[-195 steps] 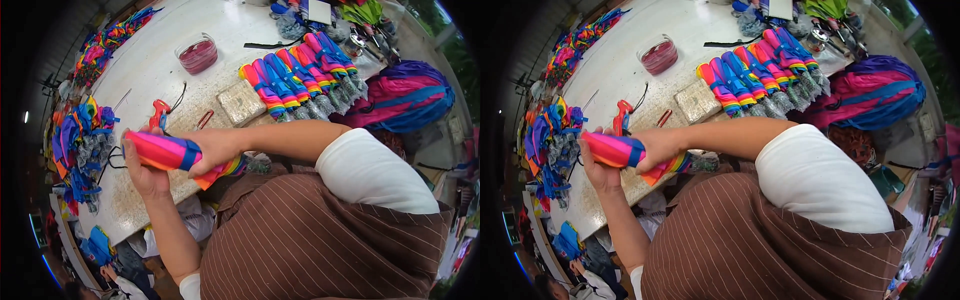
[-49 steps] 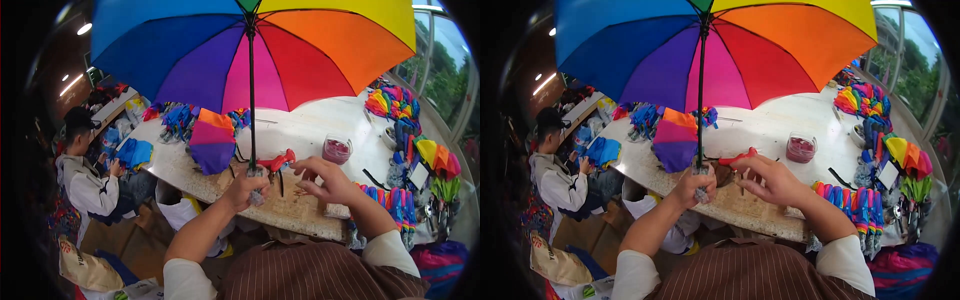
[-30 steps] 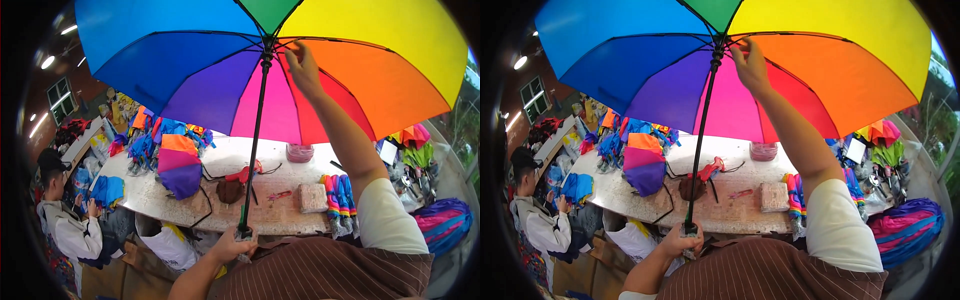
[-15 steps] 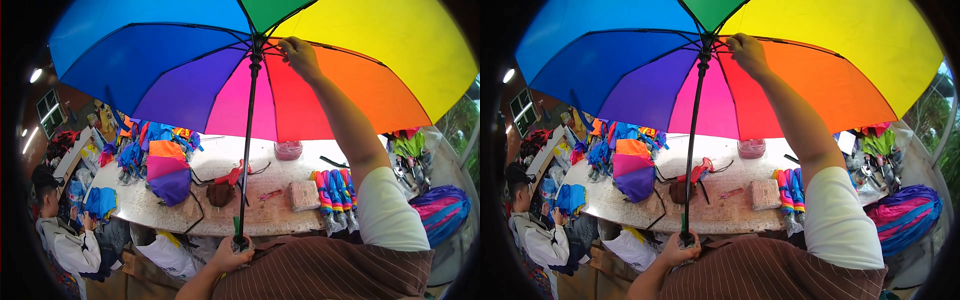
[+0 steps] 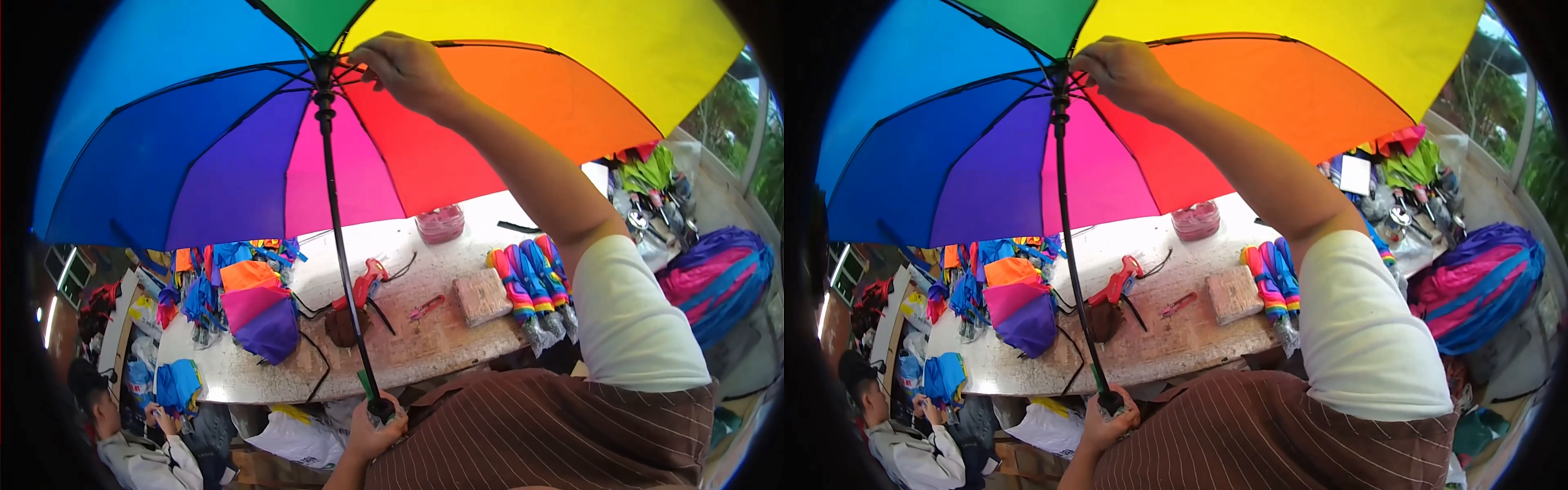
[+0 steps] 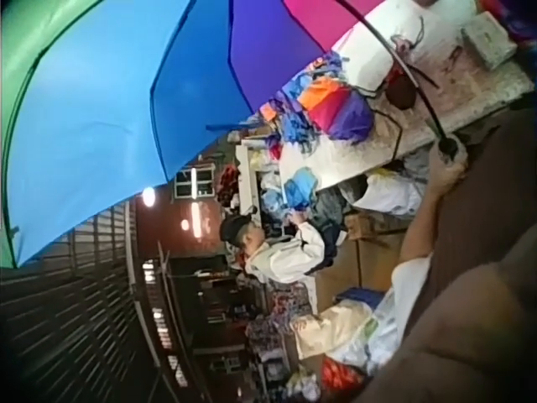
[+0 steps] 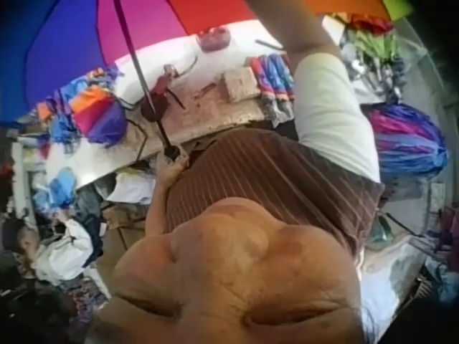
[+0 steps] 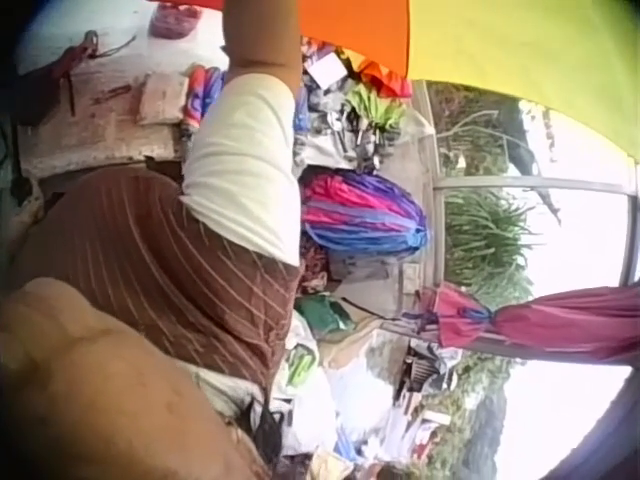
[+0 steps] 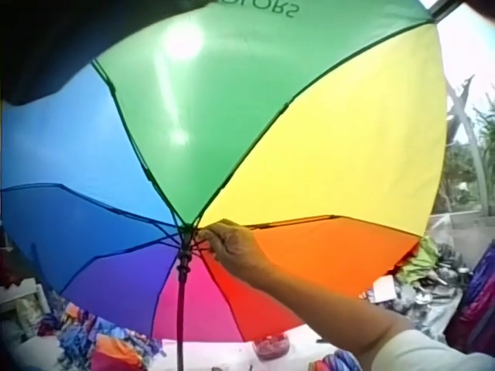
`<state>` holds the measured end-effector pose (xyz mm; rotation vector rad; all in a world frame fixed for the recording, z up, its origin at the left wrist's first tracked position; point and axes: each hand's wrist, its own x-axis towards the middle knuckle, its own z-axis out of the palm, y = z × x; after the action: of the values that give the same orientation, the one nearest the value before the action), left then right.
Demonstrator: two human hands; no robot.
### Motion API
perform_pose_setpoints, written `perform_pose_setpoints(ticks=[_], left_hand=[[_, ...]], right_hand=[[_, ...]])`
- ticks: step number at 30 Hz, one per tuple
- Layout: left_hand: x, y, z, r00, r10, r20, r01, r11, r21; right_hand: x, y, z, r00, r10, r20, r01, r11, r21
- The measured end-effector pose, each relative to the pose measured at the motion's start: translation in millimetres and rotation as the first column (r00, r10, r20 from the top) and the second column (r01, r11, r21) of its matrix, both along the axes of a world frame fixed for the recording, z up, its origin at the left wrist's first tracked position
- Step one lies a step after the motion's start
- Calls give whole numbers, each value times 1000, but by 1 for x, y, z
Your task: Folding and rolling rainbow-colored umbrellas at a production workstation.
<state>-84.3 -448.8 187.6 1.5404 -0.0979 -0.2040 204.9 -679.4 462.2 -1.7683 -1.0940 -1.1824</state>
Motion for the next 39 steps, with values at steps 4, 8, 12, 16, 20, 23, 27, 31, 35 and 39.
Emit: perform_pose_setpoints(ticks=[4, 8, 12, 16, 20, 23, 27, 31, 35, 39], left_hand=[[-1, -5, -2, 1000, 5, -20, -6, 1000, -23], [-3, -6, -11, 1000, 18, 24, -19, 999, 35], [-4, -6, -18, 999, 35, 23, -36, 998, 57], [-6, -7, -19, 997, 36, 64, -44, 990, 133], [-2, -10, -19, 990, 33, 138, -63, 974, 217], [-1, -7, -29, 978, 39, 206, -94, 961, 260], [-1, 0, -51, 960, 61, -274, -156, 927, -341], [5, -6, -57, 998, 58, -11, -59, 996, -74], [7, -11, -37, 998, 32, 52, -24, 989, -143], [8, -10, -50, 996, 55, 76, -42, 985, -168]], right_hand=[[-1, -13, 4, 937, -100, -336, 150, 980, 127], [19, -25, -2, 802, -52, -595, 127, 988, 85], [47, -20, -11, 958, -22, -285, 38, 998, 49], [27, -12, -14, 936, -218, -277, 186, 973, -136], [23, -6, -32, 969, -97, -225, 2, 922, -387], [13, 7, -59, 970, 90, -225, -193, 849, -492], [-66, 29, -158, 814, 382, -438, -567, 358, -742], [-117, 25, -219, 806, 179, -565, -583, 68, -810], [-63, -22, -195, 256, -365, -895, -492, 748, -446], [-10, -95, -174, 770, -150, -621, 179, 984, -16]])
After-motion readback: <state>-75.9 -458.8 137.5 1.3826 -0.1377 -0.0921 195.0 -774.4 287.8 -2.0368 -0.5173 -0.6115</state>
